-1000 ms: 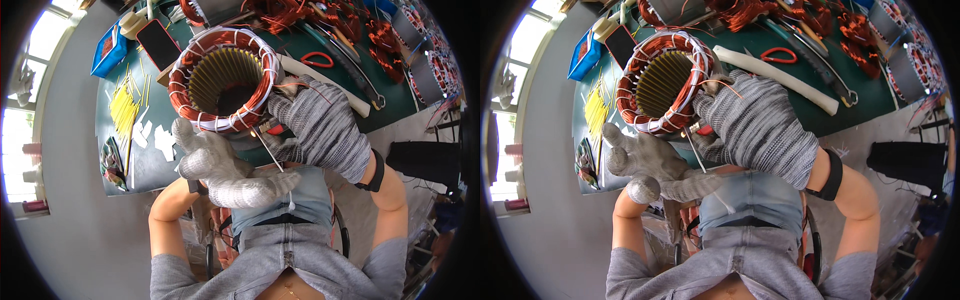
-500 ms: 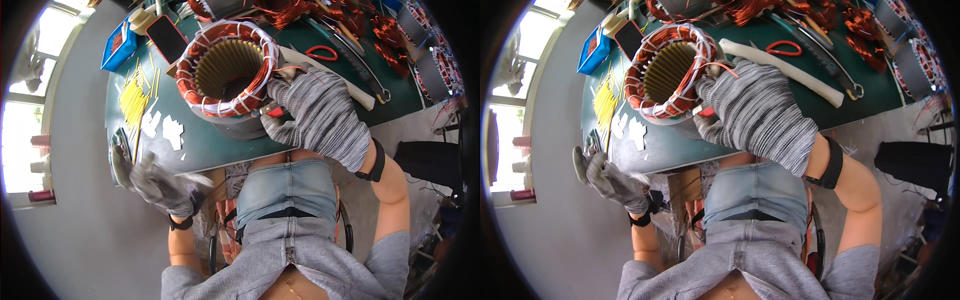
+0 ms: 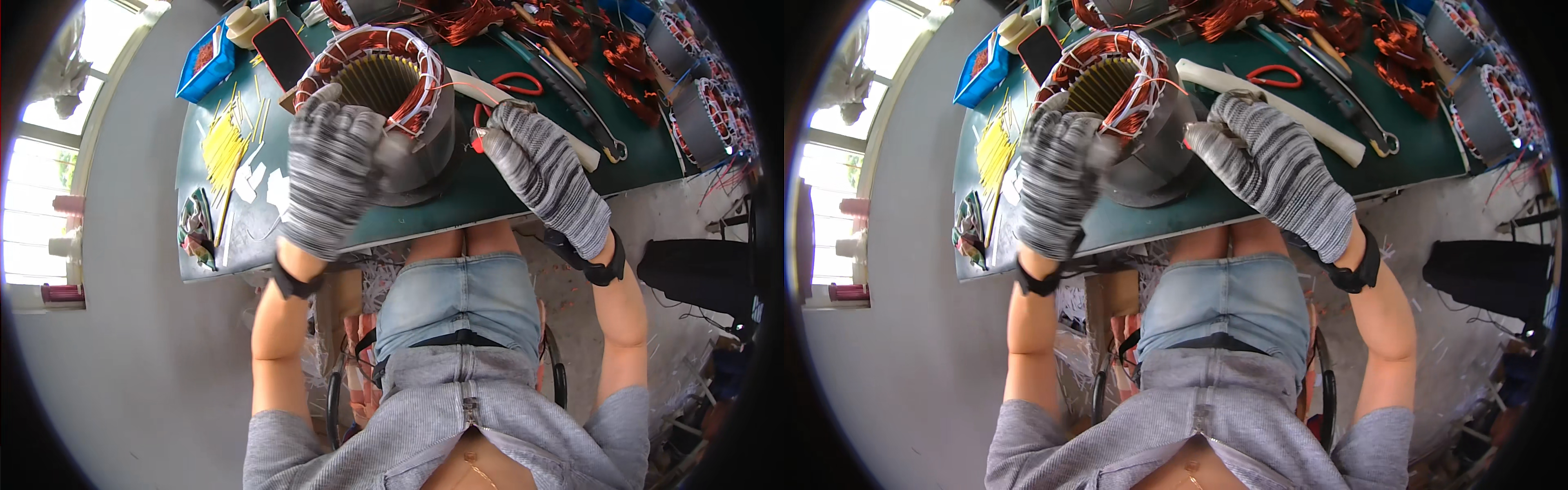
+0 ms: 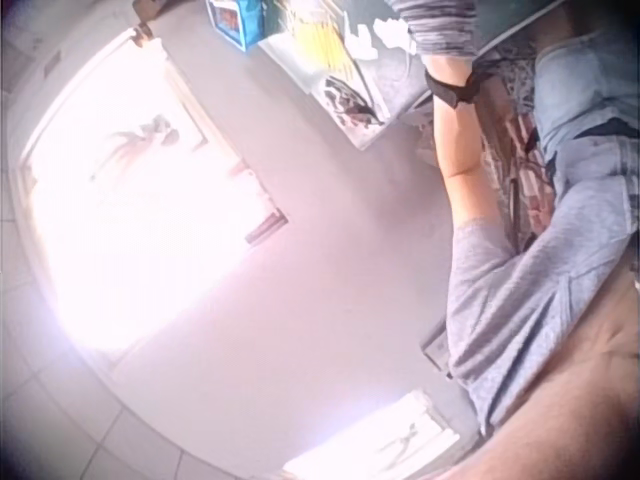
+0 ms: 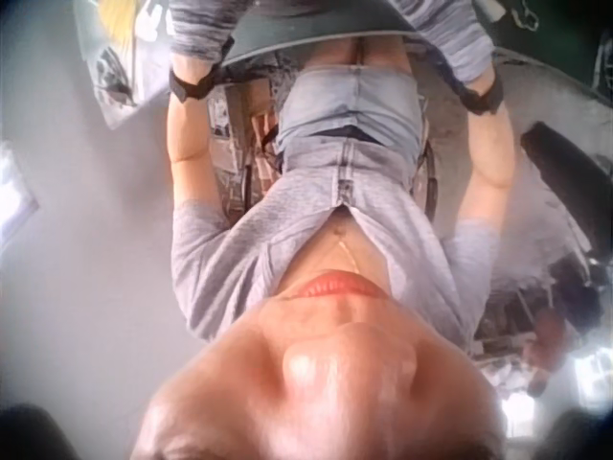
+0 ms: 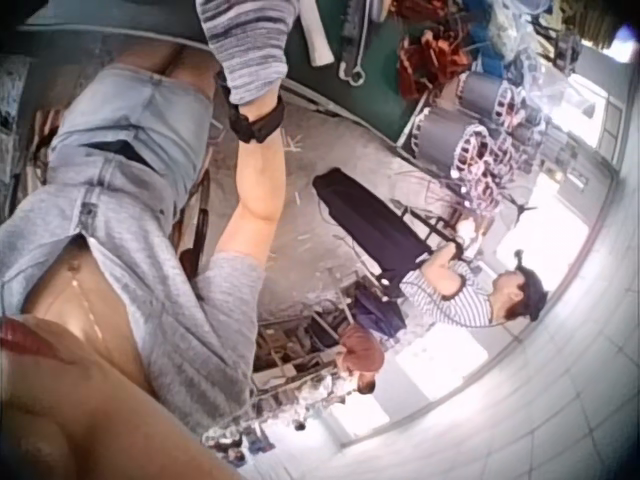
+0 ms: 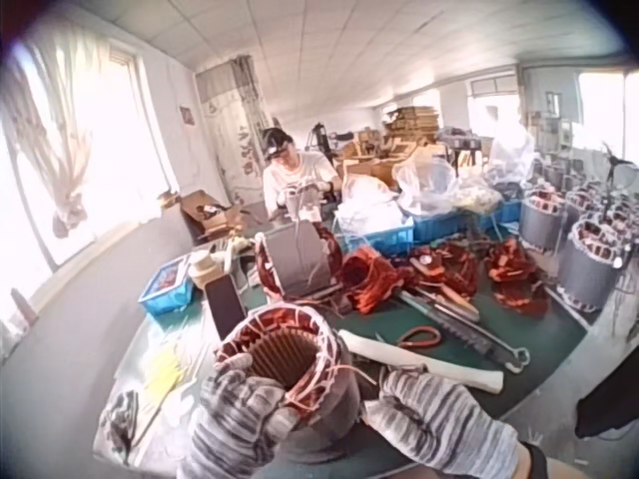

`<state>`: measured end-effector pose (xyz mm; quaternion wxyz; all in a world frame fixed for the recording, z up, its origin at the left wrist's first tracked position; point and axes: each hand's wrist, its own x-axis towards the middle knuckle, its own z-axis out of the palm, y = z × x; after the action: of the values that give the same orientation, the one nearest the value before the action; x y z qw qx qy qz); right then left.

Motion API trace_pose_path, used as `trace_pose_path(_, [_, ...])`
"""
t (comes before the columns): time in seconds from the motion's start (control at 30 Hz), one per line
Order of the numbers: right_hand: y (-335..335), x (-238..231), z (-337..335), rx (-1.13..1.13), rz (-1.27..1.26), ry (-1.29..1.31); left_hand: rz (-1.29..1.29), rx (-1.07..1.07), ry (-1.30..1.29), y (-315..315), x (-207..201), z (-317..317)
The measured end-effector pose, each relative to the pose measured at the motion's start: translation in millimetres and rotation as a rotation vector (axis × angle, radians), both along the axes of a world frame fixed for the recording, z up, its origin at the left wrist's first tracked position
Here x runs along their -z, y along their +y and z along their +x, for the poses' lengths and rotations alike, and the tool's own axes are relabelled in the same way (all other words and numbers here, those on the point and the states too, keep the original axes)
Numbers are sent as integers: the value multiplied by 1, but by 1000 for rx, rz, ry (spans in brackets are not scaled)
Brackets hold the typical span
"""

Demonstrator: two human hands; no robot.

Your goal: Manually winding and shaping motor stators using thread, shaping blocks, and a hammer.

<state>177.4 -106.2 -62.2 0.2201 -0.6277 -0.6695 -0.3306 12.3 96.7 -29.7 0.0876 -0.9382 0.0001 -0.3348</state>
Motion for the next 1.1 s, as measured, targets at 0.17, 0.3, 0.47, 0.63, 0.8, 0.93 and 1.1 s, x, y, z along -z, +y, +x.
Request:
trace_pose_path(0.17, [14, -19, -23, 99, -200, 763, -585, 345, -110, 29, -27, -2])
trace_pose_path(0.3, [35, -32, -32, 201, -231, 492, -417, 268, -127, 42, 0, 17])
trace_pose_path(0.47, [39, -33, -32, 226, -204, 317, -625, 192, -369, 34, 23, 23])
trace_pose_path(0.63, [30, -23, 5, 190, -149, 642, -310, -45, -550, 11, 30, 23])
trace_pose_path(0.8, [41, -16, 71, 335, -14, 418, -626, 13, -505, -34, 12, 14])
trace_pose_path(0.93, [65, -24, 83, 30, -20, 473, -127, -123, -392, 41, 5, 13])
trace_pose_path(1.1, [147, -51, 72, -321, -292, 552, -1663, 336, 128, 69, -26, 42])
